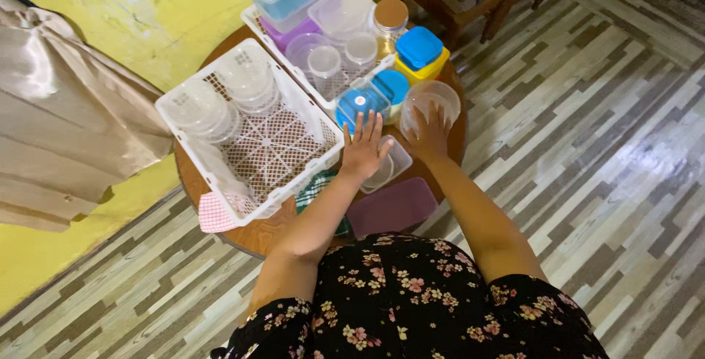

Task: The person organizes plastic containers and lids on a table by moving them between a white basket and a clear tray.

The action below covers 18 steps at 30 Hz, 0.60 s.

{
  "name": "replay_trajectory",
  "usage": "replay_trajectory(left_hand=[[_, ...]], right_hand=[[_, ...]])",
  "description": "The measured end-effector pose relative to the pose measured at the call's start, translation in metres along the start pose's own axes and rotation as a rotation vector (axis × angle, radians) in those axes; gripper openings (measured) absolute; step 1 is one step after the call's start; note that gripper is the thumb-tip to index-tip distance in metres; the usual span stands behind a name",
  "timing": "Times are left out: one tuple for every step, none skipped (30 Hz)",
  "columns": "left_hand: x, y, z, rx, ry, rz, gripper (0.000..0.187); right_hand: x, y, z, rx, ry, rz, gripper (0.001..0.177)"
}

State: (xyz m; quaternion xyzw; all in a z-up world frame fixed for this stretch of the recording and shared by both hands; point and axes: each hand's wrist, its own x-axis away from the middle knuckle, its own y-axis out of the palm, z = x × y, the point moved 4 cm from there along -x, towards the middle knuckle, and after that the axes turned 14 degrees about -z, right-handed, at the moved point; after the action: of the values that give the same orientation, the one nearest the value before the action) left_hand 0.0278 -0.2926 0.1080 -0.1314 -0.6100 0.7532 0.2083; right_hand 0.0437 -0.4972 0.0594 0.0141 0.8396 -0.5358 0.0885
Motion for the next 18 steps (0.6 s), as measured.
replay_trajectory(left_hand=[[0.0, 0.005, 0.006, -0.033, -0.003, 0.017, 0.077], [-0.001, 0.011, 0.011, -0.032, 0.001, 0.011, 0.077], [-0.001, 0.015, 0.016, -0.044, -0.007, 0.014, 0.076], [-0.004, 0.017, 0.021, -0.057, -0.015, 0.021, 0.076], [-0.006, 0.018, 0.025, -0.057, -0.011, 0.019, 0.076], [-0.008, 0.02, 0.028, -0.024, 0.008, -0.007, 0.076], [-0.01, 0.021, 0.031, 0.009, 0.027, -0.034, 0.077], [-0.013, 0.022, 0.035, 0.008, 0.026, -0.032, 0.077], [-0.015, 0.023, 0.039, -0.022, 0.015, -0.033, 0.077], [-0.018, 0.024, 0.04, -0.053, 0.002, -0.033, 0.078], [-0.019, 0.024, 0.042, -0.055, 0.0, -0.029, 0.078], [-0.019, 0.025, 0.043, -0.052, -0.01, -0.033, 0.077], [-0.02, 0.026, 0.043, -0.049, -0.02, -0.037, 0.077], [-0.022, 0.026, 0.044, -0.051, -0.024, -0.035, 0.077], [-0.023, 0.027, 0.043, -0.055, -0.03, -0.045, 0.077], [-0.023, 0.028, 0.044, -0.058, -0.038, -0.057, 0.077], [-0.023, 0.029, 0.044, -0.057, -0.043, -0.057, 0.077], [-0.023, 0.029, 0.044, -0.06, -0.043, -0.06, 0.077]], right_hand=[[0.004, 0.002, 0.011, -0.011, 0.026, -0.007, 0.07], [0.007, 0.005, 0.02, -0.012, 0.032, -0.01, 0.07], [0.008, 0.008, 0.03, 0.019, 0.05, -0.045, 0.072], [0.007, 0.01, 0.039, 0.051, 0.066, -0.078, 0.074], [0.009, 0.011, 0.046, 0.051, 0.07, -0.078, 0.074], [0.01, 0.012, 0.052, 0.061, 0.069, -0.072, 0.075], [0.011, 0.011, 0.058, 0.071, 0.069, -0.066, 0.076], [0.011, 0.01, 0.062, 0.071, 0.067, -0.065, 0.076], [0.013, 0.01, 0.069, 0.05, 0.124, -0.072, 0.079], [0.012, 0.01, 0.075, 0.027, 0.179, -0.077, 0.081], [0.011, 0.01, 0.079, 0.027, 0.175, -0.075, 0.081], [0.011, 0.012, 0.083, -0.02, 0.198, -0.069, 0.084], [0.01, 0.013, 0.088, -0.067, 0.221, -0.064, 0.087], [0.008, 0.015, 0.091, -0.068, 0.216, -0.064, 0.087], [0.005, 0.018, 0.097, -0.106, 0.27, -0.125, 0.086], [0.006, 0.023, 0.101, -0.143, 0.324, -0.189, 0.085], [0.005, 0.024, 0.102, -0.143, 0.32, -0.194, 0.085], [0.001, 0.026, 0.104, -0.125, 0.352, -0.212, 0.086]])
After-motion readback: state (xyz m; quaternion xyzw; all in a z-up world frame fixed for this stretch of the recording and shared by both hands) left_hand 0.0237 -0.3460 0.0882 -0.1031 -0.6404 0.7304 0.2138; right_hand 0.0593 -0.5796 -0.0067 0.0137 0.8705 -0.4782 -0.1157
